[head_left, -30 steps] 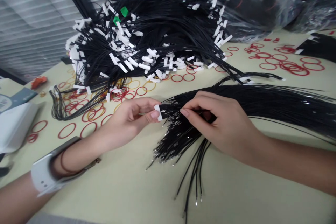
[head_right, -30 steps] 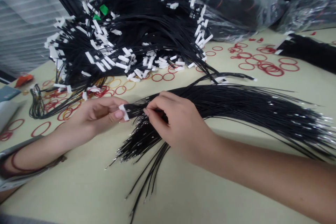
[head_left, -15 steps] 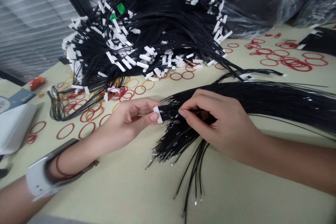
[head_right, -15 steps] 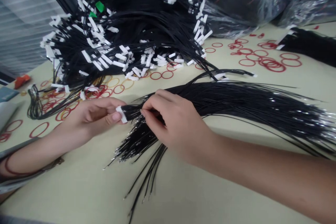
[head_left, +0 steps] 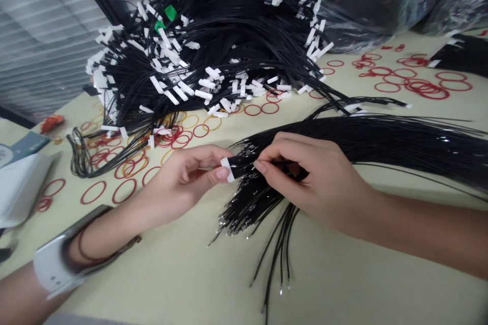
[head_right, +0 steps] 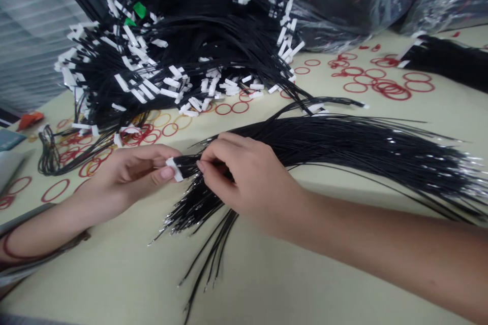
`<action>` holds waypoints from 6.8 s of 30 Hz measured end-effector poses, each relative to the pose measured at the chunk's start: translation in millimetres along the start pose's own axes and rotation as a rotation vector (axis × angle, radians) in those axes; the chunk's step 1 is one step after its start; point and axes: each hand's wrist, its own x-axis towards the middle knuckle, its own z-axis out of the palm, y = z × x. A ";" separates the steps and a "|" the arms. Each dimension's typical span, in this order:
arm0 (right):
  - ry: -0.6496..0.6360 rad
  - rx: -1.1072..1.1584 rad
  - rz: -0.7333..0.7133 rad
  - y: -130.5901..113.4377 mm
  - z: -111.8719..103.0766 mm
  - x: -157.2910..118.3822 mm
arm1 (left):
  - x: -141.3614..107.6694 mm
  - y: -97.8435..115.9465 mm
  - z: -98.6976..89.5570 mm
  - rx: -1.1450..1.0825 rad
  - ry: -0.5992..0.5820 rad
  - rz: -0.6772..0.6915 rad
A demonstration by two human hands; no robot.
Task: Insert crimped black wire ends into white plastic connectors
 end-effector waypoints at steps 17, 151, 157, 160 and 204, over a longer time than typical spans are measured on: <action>-0.031 0.114 0.069 2.0 0.6 2.3 | 1.5 -1.3 1.5 0.008 -0.010 -0.018; -0.039 0.019 0.131 3.7 -2.3 0.1 | 3.1 -8.1 -4.3 -0.039 0.036 -0.010; -0.043 0.020 0.136 3.7 -1.8 1.4 | 3.7 -8.2 -3.4 -0.059 0.020 -0.021; -0.052 0.023 0.142 3.3 -2.2 1.7 | 2.8 -8.4 -3.7 -0.060 0.014 -0.021; -0.100 0.029 0.091 2.7 -0.8 1.0 | 1.8 -7.0 -2.5 -0.072 -0.050 -0.026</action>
